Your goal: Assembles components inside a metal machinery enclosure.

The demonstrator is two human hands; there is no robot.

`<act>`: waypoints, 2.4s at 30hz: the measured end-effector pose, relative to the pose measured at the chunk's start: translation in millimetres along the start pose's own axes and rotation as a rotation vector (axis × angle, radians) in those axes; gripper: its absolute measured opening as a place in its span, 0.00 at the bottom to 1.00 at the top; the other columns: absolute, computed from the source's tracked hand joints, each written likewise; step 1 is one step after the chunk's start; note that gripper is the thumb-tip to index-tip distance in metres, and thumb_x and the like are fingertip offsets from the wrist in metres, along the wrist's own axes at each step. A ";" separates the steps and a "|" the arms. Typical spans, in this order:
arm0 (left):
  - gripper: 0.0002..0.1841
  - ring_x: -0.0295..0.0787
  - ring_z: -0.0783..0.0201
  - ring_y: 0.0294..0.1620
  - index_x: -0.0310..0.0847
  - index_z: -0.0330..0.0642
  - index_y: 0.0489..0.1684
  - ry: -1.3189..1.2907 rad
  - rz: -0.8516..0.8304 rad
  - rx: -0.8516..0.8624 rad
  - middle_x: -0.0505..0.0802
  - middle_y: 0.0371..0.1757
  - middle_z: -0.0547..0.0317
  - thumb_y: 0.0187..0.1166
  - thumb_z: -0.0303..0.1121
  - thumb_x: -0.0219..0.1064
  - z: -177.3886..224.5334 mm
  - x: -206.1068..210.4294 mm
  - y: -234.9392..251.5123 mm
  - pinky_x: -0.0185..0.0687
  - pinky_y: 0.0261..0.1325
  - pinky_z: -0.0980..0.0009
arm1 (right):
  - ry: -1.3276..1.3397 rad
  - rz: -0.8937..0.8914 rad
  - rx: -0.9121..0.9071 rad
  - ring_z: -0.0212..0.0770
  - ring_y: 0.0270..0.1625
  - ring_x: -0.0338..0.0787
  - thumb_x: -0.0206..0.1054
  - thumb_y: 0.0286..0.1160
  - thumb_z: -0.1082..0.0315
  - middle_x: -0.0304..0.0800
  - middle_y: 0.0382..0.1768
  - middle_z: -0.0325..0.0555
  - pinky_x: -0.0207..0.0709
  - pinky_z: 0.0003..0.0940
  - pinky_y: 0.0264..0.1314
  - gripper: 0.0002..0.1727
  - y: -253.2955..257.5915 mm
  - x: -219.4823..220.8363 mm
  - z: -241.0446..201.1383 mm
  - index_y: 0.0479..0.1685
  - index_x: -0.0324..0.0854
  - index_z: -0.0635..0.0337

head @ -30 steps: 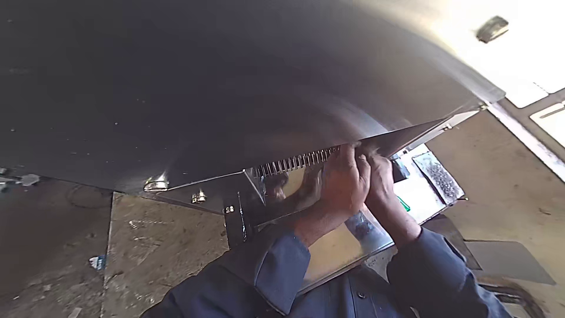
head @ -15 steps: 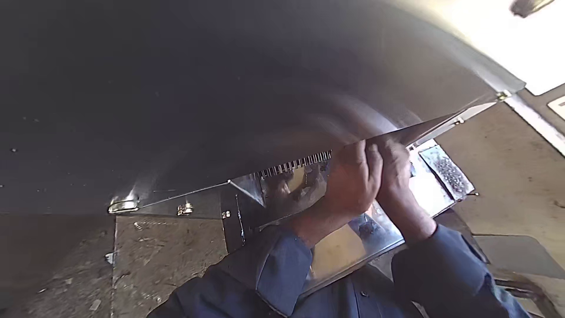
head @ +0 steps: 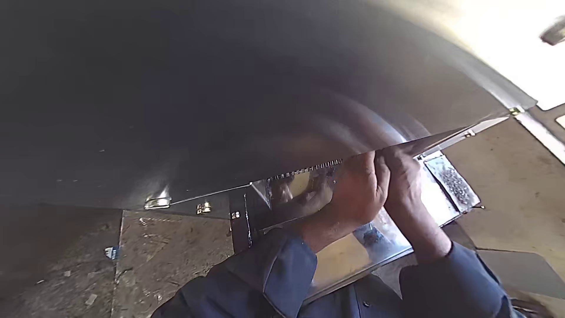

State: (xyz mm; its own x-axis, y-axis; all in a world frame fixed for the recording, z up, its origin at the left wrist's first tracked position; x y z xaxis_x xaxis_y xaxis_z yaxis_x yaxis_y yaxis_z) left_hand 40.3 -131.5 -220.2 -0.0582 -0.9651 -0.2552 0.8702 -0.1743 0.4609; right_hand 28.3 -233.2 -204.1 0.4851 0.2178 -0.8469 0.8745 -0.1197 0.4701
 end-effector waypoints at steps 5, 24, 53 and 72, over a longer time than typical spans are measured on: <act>0.15 0.90 0.57 0.54 0.80 0.35 0.62 0.033 -0.093 -0.049 0.91 0.48 0.48 0.88 0.33 0.54 -3.4 2.5 -2.7 0.86 0.59 0.59 | -0.068 -0.149 0.072 0.65 0.34 0.91 0.64 0.79 0.66 0.87 0.27 0.61 0.80 0.63 0.34 0.11 -5.2 2.0 4.3 0.38 0.83 0.68; 0.19 0.89 0.54 0.64 0.82 0.33 0.65 -0.038 -0.132 -0.099 0.93 0.57 0.44 0.85 0.36 0.57 -9.1 14.0 -28.0 0.81 0.71 0.60 | 0.070 -0.156 0.009 0.50 0.47 0.94 0.59 0.80 0.63 0.94 0.43 0.52 0.85 0.53 0.52 0.19 -23.7 1.7 23.7 0.65 0.82 0.62; 0.20 0.89 0.52 0.53 0.78 0.38 0.65 0.029 -0.105 -0.097 0.90 0.49 0.48 0.86 0.41 0.52 3.0 1.4 2.0 0.84 0.52 0.51 | 0.152 -0.133 0.203 0.56 0.38 0.91 0.64 0.85 0.65 0.88 0.33 0.58 0.81 0.58 0.41 0.10 -3.5 -10.0 -6.3 0.47 0.84 0.64; 0.18 0.88 0.57 0.56 0.78 0.40 0.66 -0.054 -0.119 -0.083 0.90 0.52 0.50 0.89 0.38 0.52 8.9 -1.8 8.5 0.86 0.55 0.53 | 0.049 0.006 0.049 0.59 0.36 0.92 0.66 0.78 0.66 0.88 0.29 0.57 0.80 0.61 0.36 0.09 7.2 -8.3 0.2 0.39 0.83 0.65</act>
State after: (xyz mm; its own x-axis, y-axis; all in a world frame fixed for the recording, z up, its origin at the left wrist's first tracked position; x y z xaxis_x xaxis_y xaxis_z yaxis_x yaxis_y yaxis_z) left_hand 43.4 -132.9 -208.2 -0.1874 -0.9481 -0.2567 0.8929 -0.2734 0.3577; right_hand 30.5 -236.0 -193.7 0.4906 0.2639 -0.8304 0.8712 -0.1680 0.4613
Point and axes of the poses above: each hand's wrist, its own y-axis towards the middle knuckle, its own x-axis out of the palm, z = x × y, the point moved 3 cm from there along y, towards the middle knuckle
